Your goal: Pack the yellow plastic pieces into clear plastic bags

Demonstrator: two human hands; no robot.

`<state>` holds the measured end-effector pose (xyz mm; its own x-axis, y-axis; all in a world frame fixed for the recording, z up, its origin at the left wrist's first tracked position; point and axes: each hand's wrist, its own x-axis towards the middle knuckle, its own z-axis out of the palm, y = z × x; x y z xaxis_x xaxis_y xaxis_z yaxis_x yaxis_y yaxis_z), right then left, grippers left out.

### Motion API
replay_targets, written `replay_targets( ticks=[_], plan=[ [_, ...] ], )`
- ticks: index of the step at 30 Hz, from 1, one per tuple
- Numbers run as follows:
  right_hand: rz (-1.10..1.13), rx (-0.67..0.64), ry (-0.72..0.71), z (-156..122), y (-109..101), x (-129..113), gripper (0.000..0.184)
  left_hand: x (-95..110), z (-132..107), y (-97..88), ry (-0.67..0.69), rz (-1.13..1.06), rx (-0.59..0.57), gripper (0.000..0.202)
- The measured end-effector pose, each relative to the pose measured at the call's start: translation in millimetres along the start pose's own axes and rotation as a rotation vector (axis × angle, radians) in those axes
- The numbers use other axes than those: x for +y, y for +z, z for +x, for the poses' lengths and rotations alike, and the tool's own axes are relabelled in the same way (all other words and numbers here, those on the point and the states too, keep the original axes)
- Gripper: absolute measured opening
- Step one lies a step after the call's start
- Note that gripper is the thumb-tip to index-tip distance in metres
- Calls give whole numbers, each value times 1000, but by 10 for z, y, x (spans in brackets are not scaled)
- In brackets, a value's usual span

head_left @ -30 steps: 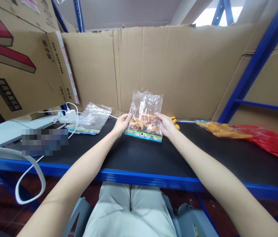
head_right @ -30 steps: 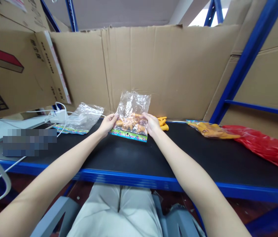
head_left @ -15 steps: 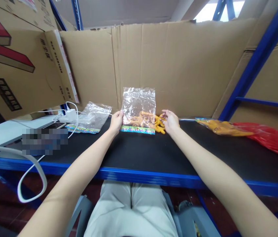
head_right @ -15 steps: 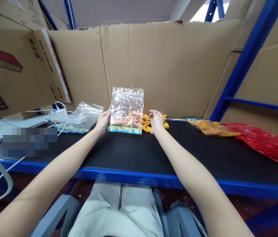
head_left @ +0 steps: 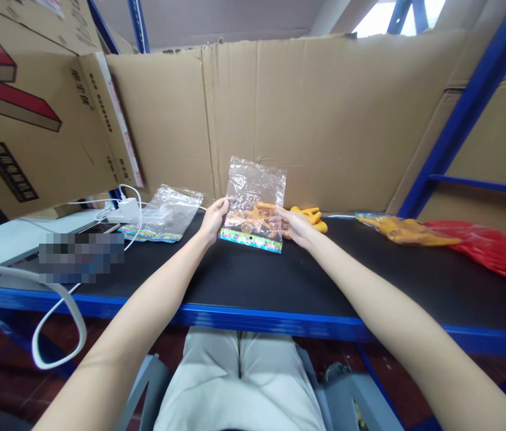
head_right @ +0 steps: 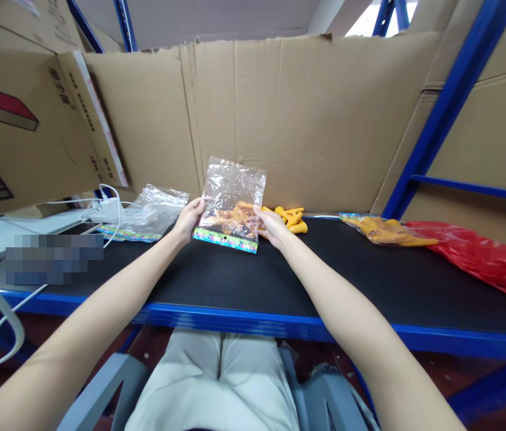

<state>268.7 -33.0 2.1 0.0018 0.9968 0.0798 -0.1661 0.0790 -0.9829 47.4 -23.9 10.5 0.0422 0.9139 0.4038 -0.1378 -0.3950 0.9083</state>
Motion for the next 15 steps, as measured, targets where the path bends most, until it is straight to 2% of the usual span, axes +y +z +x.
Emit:
replay_targets(
  ticks=[3, 6, 10, 15],
  plan=[
    [16, 5, -67, -59, 33, -51, 12, -16, 20, -18, -65, -84, 17, 20],
    [24, 4, -65, -106, 70, -91, 13, -33, 42, -46, -101, -100, 44, 27],
    [32, 4, -61, -105, 74, -95, 16, -22, 38, -68, -32, 38, 71, 26],
    [-111, 146, -218, -70, 70, -54, 26, -59, 62, -71, 59, 198, 102, 16]
  ],
)
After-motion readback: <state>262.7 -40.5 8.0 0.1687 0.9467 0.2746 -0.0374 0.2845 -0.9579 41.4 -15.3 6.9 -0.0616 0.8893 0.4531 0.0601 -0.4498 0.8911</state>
